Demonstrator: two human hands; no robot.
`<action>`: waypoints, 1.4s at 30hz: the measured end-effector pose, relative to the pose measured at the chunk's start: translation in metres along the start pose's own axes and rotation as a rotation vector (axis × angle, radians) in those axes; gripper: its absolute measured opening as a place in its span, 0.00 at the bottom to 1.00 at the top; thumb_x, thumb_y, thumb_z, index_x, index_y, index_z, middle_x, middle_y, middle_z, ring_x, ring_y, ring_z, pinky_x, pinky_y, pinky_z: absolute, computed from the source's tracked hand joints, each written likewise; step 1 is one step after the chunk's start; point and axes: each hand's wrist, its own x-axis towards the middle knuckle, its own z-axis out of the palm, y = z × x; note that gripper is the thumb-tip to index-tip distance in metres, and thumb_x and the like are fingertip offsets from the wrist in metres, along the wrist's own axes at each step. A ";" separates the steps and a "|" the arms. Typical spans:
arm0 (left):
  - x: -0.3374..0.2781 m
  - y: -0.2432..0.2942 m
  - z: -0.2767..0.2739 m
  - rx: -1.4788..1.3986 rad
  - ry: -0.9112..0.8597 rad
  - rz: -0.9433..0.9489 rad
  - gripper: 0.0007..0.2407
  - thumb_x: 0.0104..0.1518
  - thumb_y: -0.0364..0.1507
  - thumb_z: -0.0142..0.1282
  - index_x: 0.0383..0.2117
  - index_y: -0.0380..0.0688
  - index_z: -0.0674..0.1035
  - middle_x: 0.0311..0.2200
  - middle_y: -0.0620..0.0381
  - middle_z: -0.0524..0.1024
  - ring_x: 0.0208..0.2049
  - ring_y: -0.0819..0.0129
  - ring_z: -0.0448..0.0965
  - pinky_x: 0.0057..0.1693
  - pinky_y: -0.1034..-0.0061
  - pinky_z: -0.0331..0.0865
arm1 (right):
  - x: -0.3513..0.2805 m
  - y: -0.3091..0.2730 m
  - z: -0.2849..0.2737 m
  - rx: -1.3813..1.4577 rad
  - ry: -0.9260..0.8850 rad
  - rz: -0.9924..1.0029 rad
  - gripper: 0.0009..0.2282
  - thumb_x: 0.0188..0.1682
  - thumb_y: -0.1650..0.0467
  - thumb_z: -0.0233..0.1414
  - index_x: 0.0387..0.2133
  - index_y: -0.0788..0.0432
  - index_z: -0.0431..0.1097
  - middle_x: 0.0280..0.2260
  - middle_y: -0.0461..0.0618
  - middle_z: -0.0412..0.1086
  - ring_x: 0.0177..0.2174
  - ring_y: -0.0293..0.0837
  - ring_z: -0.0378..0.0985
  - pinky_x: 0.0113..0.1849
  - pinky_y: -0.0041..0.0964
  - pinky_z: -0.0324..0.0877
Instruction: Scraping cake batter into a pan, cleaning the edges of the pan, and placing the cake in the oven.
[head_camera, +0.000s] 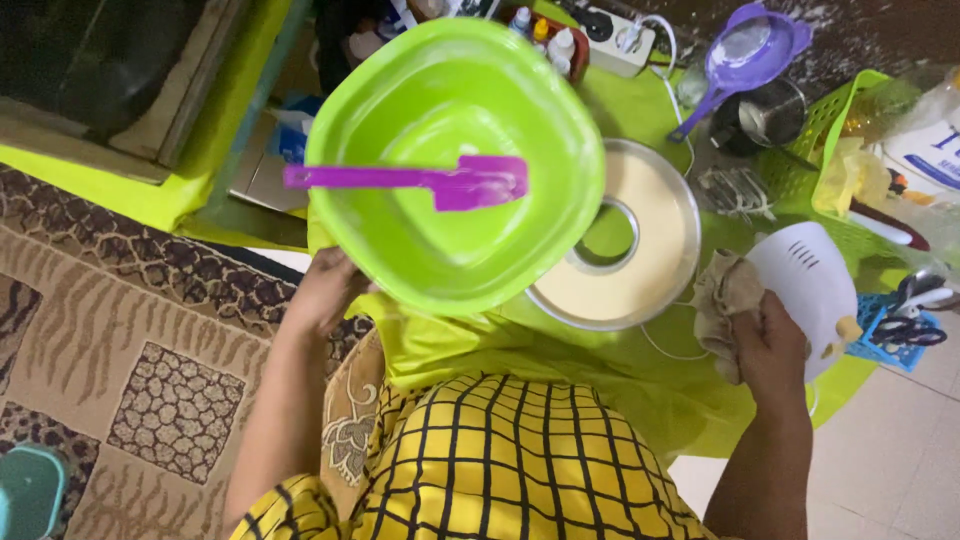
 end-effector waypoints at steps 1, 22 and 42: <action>-0.005 -0.019 -0.017 0.000 0.001 -0.001 0.13 0.63 0.33 0.53 0.42 0.34 0.82 0.34 0.43 0.80 0.34 0.61 0.78 0.41 0.71 0.77 | -0.005 -0.012 0.000 0.000 -0.001 0.000 0.06 0.56 0.77 0.48 0.44 0.67 0.66 0.27 0.55 0.64 0.26 0.47 0.62 0.32 0.44 0.60; -0.076 -0.159 -0.095 -0.216 0.291 -0.255 0.28 0.57 0.33 0.51 0.61 0.24 0.65 0.60 0.27 0.67 0.61 0.46 0.70 0.67 0.59 0.64 | -0.030 -0.032 0.003 0.201 -0.083 0.006 0.16 0.58 0.74 0.49 0.59 0.65 0.66 0.45 0.61 0.73 0.39 0.50 0.75 0.42 0.40 0.68; -0.024 -0.154 -0.044 -0.323 -0.101 -0.275 0.15 0.65 0.18 0.40 0.57 0.20 0.68 0.50 0.25 0.75 0.49 0.49 0.80 0.55 0.71 0.75 | -0.017 -0.062 0.013 0.253 -0.159 0.106 0.20 0.56 0.70 0.49 0.62 0.61 0.65 0.31 0.58 0.72 0.19 0.44 0.64 0.19 0.37 0.57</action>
